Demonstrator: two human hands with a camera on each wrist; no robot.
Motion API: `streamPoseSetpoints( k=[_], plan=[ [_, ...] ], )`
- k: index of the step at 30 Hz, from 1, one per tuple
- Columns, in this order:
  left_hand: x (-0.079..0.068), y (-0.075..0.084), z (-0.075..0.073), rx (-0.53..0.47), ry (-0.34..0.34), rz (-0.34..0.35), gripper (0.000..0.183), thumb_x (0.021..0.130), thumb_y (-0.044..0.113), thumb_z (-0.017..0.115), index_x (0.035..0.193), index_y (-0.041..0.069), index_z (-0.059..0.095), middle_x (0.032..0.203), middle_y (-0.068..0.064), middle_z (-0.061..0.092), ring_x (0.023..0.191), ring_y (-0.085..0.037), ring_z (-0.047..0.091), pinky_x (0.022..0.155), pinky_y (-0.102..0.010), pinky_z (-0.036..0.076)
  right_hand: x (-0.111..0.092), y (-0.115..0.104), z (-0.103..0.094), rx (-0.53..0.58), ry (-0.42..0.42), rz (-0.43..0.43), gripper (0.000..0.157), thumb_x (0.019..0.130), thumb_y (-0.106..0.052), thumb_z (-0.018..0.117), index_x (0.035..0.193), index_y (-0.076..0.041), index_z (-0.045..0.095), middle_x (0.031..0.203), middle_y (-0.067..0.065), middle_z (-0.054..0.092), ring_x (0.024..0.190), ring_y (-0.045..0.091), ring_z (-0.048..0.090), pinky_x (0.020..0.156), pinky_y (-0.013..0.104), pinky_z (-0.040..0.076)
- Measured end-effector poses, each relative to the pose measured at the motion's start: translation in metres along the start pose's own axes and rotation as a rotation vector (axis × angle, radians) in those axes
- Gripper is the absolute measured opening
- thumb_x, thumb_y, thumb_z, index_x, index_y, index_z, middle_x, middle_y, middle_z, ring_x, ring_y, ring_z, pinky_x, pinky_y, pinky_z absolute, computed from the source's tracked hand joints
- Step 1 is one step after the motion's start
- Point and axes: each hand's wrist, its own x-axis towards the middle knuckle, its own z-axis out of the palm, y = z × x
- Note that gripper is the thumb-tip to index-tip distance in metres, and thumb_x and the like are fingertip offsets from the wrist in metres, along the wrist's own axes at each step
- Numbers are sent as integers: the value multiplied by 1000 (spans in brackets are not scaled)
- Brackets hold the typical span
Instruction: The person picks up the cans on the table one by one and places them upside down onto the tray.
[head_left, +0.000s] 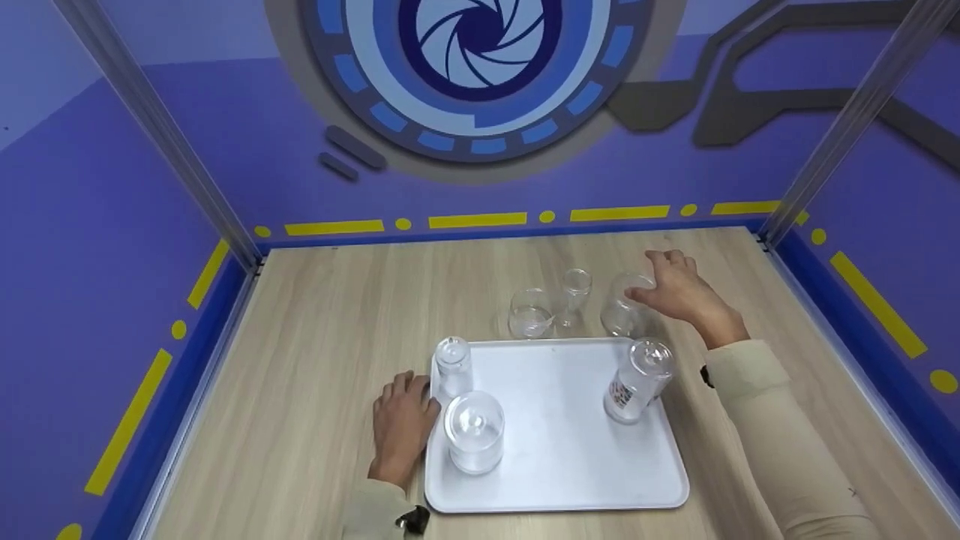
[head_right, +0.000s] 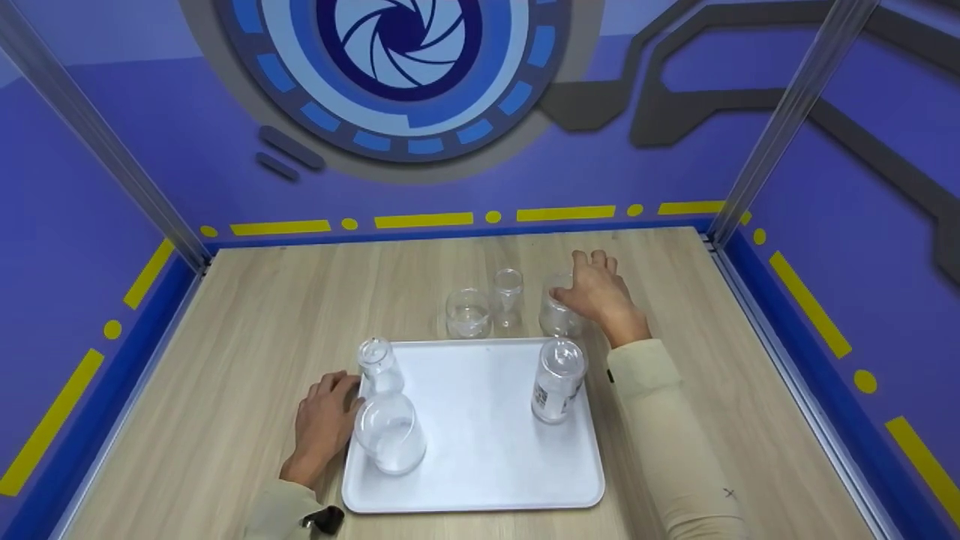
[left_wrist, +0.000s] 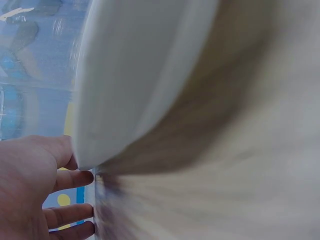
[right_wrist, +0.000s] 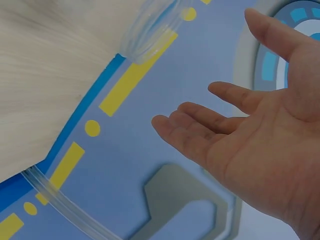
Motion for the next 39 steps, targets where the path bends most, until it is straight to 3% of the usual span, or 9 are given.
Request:
streamPoseSetpoints(
  k=[30, 39],
  plan=[
    [1, 0, 0, 12, -1, 4, 38, 97, 23, 73, 132, 7, 71, 141, -20, 60, 129, -40, 55, 108, -59, 43, 14, 9, 26, 7, -38, 15, 93, 100, -37, 73, 162, 12, 23, 160, 42, 21, 148, 58, 20, 115, 73, 27],
    [1, -2, 0, -20, 36, 41, 35, 94, 19, 74, 127, 6, 73, 137, -21, 61, 123, -41, 57, 104, -61, 45, 18, 13, 33, 4, -39, 32, 90, 99, -32, 73, 160, 14, 25, 158, 43, 23, 147, 58, 20, 116, 72, 28]
  ],
)
